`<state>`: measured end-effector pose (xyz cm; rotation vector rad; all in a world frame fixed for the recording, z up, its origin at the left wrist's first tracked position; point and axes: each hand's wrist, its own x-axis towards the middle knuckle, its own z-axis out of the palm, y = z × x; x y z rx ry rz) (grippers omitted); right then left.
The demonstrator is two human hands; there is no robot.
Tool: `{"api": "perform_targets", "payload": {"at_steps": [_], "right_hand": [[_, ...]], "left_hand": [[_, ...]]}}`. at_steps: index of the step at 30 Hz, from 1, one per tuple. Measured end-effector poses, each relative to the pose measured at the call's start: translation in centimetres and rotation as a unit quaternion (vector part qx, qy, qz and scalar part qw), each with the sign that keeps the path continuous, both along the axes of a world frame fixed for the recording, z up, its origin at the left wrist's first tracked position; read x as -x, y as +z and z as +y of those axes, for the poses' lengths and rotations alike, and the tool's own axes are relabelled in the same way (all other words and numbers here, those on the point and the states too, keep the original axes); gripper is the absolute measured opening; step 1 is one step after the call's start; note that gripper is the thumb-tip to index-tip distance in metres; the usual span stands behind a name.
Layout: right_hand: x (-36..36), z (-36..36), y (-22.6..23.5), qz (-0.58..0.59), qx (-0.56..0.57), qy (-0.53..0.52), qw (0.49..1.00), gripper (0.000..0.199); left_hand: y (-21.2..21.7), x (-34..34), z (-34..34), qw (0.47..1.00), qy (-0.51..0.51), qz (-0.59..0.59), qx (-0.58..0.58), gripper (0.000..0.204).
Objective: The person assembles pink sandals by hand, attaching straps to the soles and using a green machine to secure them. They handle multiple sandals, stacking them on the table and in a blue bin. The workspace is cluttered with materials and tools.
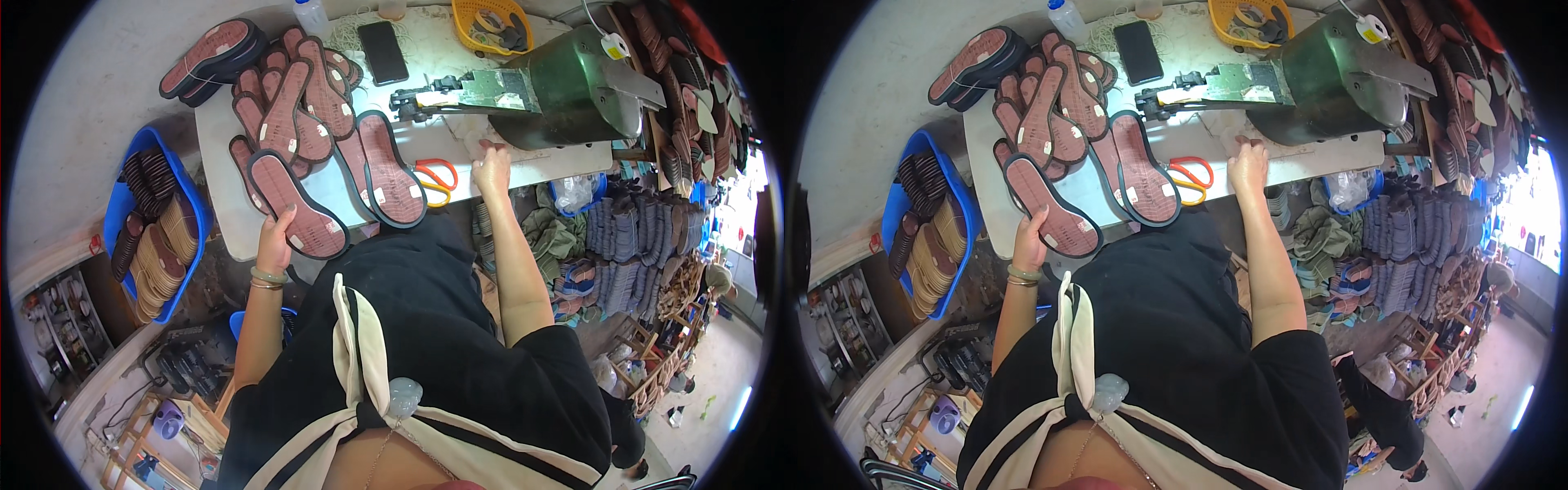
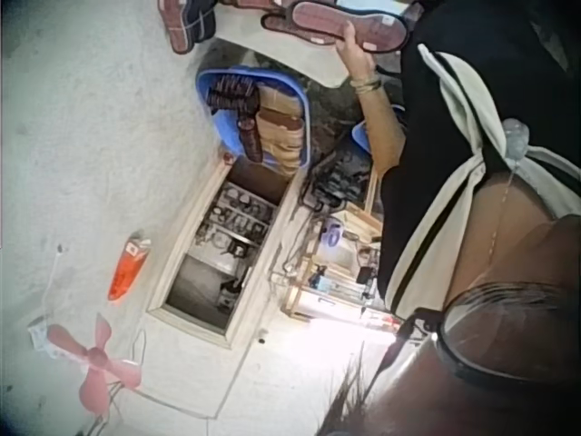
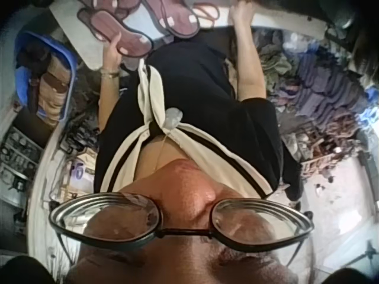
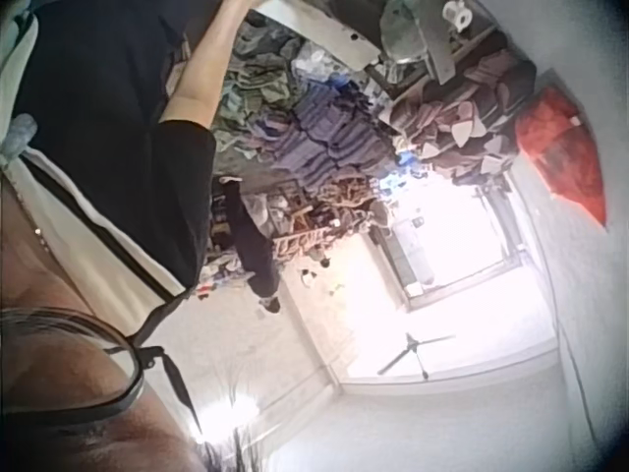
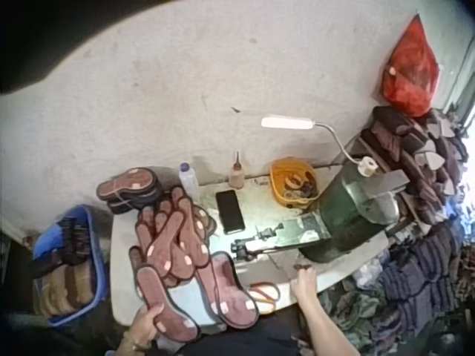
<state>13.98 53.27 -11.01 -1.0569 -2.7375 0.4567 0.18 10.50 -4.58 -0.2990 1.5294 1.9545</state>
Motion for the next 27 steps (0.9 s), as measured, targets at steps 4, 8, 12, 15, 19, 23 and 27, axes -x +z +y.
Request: {"api": "perform_targets", "payload": {"at_steps": [4,8,12,15,19,23,27], "right_hand": [[-0.3,1.4,-1.9,0.041,0.026,-0.014,0.999,0.044],[1.0,0.9,-0.8,0.105,0.022,0.018,0.994,0.041],[5.9,-5.2,0.6,0.052,0.049,0.109,0.991,0.032],[12.3,-7.6,0.6,-0.081,0.155,0.059,0.983,0.042],[13.9,-7.2,-5.6,-0.184,-0.021,0.231,0.955,0.039],[14.9,-7.2,-4.8,-0.238,0.04,0.187,0.952,0.031],[14.0,-5.4,-6.7,0.083,0.108,-0.002,0.991,0.025]], "left_hand": [[0.3,0.4,1.0,1.0,-0.012,0.002,-0.005,0.034],[1.7,0.7,2.5,1.0,-0.012,0.024,0.003,0.032],[1.1,1.2,2.8,0.999,-0.024,0.026,0.006,0.031],[1.6,0.9,3.2,0.999,-0.031,0.023,0.008,0.032],[1.7,0.2,2.8,1.0,-0.02,0.014,0.016,0.033],[1.9,-0.8,1.8,1.0,-0.018,0.008,0.02,0.034],[2.2,-0.5,2.4,1.0,-0.019,0.015,0.007,0.034]]}}
